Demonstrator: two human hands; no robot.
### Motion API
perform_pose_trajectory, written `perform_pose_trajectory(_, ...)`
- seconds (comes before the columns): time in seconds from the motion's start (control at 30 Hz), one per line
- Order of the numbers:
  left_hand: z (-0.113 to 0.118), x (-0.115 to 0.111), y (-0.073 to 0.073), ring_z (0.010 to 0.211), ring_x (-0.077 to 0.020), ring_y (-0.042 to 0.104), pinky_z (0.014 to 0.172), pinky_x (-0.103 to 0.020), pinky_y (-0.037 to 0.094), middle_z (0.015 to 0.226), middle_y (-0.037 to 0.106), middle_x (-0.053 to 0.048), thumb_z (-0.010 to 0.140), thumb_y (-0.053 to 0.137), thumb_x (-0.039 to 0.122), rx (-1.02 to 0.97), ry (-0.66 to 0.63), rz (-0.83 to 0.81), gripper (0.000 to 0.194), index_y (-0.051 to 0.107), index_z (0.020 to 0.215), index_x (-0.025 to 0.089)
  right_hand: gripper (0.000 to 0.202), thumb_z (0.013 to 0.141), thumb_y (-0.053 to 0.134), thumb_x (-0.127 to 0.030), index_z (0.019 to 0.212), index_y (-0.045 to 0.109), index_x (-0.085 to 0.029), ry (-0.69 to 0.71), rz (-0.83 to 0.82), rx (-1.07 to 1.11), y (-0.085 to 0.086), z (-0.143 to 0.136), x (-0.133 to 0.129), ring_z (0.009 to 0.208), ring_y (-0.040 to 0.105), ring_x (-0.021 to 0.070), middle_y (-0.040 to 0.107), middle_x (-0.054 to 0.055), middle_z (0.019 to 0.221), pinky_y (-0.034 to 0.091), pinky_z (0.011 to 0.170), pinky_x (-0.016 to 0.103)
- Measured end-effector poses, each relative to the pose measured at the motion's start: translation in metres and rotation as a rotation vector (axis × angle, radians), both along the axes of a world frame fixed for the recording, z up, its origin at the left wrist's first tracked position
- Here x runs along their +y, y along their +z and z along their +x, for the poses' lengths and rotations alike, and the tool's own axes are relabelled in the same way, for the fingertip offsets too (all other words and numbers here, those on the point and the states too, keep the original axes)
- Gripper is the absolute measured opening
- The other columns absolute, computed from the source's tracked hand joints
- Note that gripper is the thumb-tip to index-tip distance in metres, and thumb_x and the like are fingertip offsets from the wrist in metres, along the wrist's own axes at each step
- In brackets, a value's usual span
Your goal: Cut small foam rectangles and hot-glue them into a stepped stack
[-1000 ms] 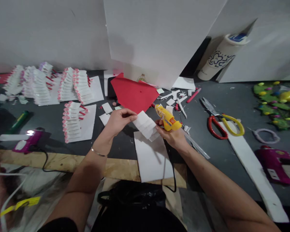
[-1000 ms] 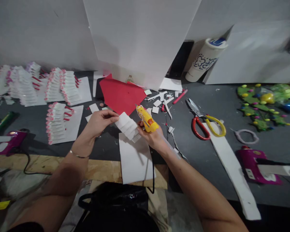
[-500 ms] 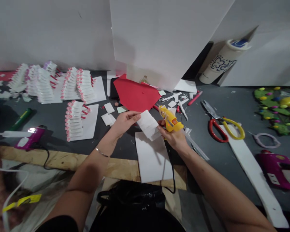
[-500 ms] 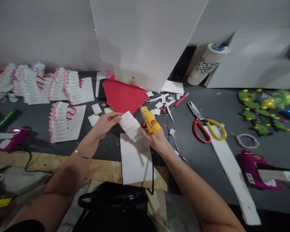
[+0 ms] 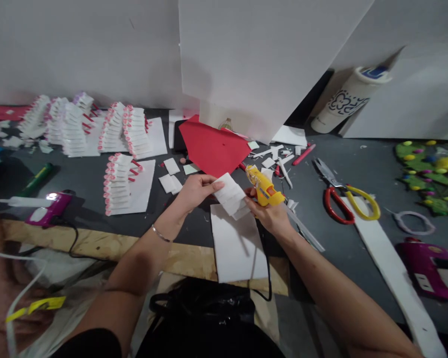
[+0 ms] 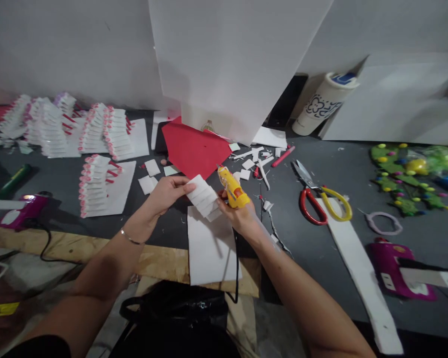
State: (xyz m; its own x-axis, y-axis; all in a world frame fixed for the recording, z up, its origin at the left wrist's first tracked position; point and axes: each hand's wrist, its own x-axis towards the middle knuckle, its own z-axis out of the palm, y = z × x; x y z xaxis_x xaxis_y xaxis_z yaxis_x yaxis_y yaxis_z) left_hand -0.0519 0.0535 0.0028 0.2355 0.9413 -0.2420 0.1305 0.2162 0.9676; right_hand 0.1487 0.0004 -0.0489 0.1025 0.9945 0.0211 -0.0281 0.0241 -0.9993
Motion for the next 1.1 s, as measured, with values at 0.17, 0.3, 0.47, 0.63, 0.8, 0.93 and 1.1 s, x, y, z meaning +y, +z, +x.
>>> perform_pose_trajectory(0.17, -0.001, 0.001, 0.000, 0.067, -0.0148, 0.065, 0.068, -0.028, 0.053, 0.075, 0.074, -0.005, 0.071, 0.076, 0.035, 0.029, -0.017, 0.015, 0.023, 0.075, 0.080, 0.014, 0.028, 0.072, 0.076, -0.037, 0.083, 0.053, -0.025, 0.011, -0.008, 0.003, 0.002, 0.000, 0.000, 0.067, 0.060, 0.0160, 0.065, 0.003, 0.085, 0.052, 0.058, 0.031)
perform_pose_trajectory(0.3, -0.001, 0.001, 0.001, 0.066, -0.0143, 0.064, 0.067, -0.027, 0.051, 0.073, 0.073, -0.005, 0.072, 0.075, 0.035, 0.042, -0.028, 0.035, 0.022, 0.074, 0.077, 0.014, 0.031, 0.071, 0.076, -0.041, 0.083, 0.052, -0.025, 0.018, -0.006, -0.003, 0.005, 0.001, -0.001, 0.066, 0.058, 0.0151, 0.064, 0.002, 0.084, 0.051, 0.058, 0.031)
perform_pose_trajectory(0.47, -0.002, 0.000, 0.000, 0.065, -0.0136, 0.062, 0.065, -0.026, 0.049, 0.071, 0.072, -0.005, 0.072, 0.075, 0.037, 0.052, -0.044, 0.052, 0.024, 0.072, 0.074, 0.014, 0.034, 0.071, 0.075, -0.045, 0.082, 0.051, -0.024, 0.022, 0.000, 0.001, 0.009, -0.001, -0.001, 0.066, 0.057, 0.0145, 0.062, 0.002, 0.083, 0.049, 0.056, 0.029)
perform_pose_trajectory(0.63, -0.002, 0.001, -0.004, 0.064, -0.0138, 0.062, 0.066, -0.027, 0.049, 0.071, 0.072, -0.005, 0.072, 0.075, 0.039, 0.042, -0.033, 0.060, 0.025, 0.071, 0.074, 0.014, 0.037, 0.068, 0.075, -0.048, 0.082, 0.051, -0.024, 0.007, -0.017, 0.014, 0.010, -0.002, -0.001, 0.068, 0.057, 0.0147, 0.062, 0.002, 0.083, 0.046, 0.053, 0.027)
perform_pose_trajectory(0.8, -0.002, 0.000, -0.005, 0.064, -0.0140, 0.062, 0.064, -0.027, 0.049, 0.070, 0.072, -0.005, 0.072, 0.075, 0.040, 0.048, -0.023, 0.068, 0.026, 0.071, 0.073, 0.015, 0.039, 0.069, 0.075, -0.051, 0.081, 0.051, -0.024, 0.022, -0.013, -0.010, 0.010, -0.002, -0.001, 0.067, 0.058, 0.0153, 0.062, 0.003, 0.083, 0.047, 0.053, 0.028)
perform_pose_trajectory(0.93, -0.002, 0.000, -0.004, 0.063, -0.0136, 0.061, 0.064, -0.027, 0.048, 0.069, 0.071, -0.004, 0.073, 0.074, 0.041, 0.063, -0.027, 0.080, 0.028, 0.070, 0.072, 0.014, 0.041, 0.068, 0.077, -0.053, 0.081, 0.051, -0.024, 0.008, -0.005, -0.012, 0.009, -0.001, 0.000, 0.067, 0.059, 0.0158, 0.062, 0.003, 0.082, 0.048, 0.053, 0.029)
perform_pose_trajectory(1.1, -0.002, 0.001, -0.004, 0.063, -0.0133, 0.061, 0.064, -0.026, 0.048, 0.069, 0.069, -0.002, 0.072, 0.075, 0.042, 0.054, -0.028, 0.071, 0.029, 0.070, 0.073, 0.014, 0.041, 0.069, 0.076, -0.054, 0.082, 0.052, -0.024, 0.026, -0.007, -0.015, 0.009, -0.001, -0.002, 0.063, 0.057, 0.0148, 0.064, 0.003, 0.084, 0.048, 0.050, 0.028)
